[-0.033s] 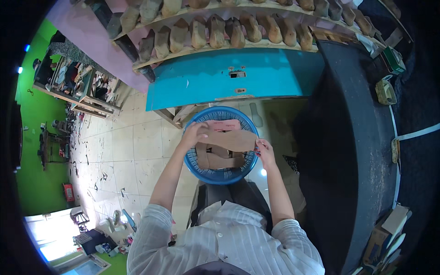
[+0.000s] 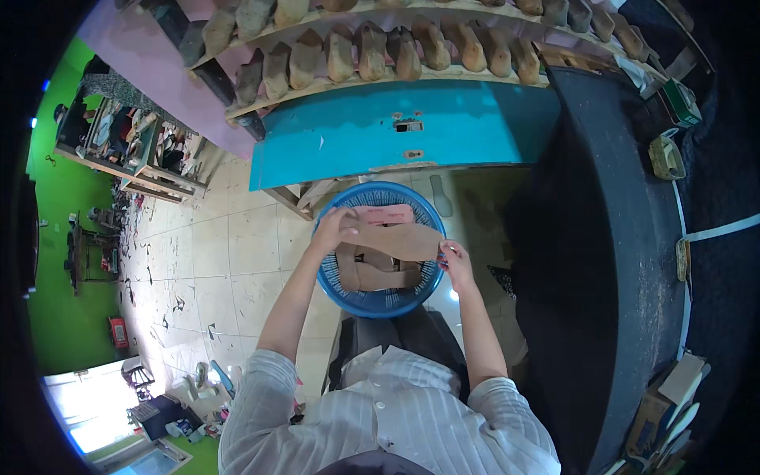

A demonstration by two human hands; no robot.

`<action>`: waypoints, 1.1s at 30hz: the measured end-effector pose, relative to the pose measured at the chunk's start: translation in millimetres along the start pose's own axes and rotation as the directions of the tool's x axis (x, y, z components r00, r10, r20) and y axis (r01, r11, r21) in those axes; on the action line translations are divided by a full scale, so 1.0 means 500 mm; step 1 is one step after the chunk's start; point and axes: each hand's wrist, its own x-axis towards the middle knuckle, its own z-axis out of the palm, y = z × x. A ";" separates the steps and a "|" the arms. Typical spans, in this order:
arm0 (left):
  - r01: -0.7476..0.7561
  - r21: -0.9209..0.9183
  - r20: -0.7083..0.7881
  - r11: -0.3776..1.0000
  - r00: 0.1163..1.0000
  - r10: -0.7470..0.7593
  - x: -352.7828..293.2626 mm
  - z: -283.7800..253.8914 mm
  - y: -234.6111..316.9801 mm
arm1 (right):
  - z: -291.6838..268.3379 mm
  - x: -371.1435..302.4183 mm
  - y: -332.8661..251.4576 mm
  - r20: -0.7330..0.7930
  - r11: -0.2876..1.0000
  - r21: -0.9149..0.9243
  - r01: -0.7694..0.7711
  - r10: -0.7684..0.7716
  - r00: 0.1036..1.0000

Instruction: The person applies glue to shoe insoles using a brush and places them into a basket.

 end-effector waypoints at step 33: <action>0.218 0.074 0.123 0.973 0.966 -0.226 0.133 0.198 -0.163 | 0.094 0.052 0.342 0.130 0.578 -0.816 -0.006 0.194 0.972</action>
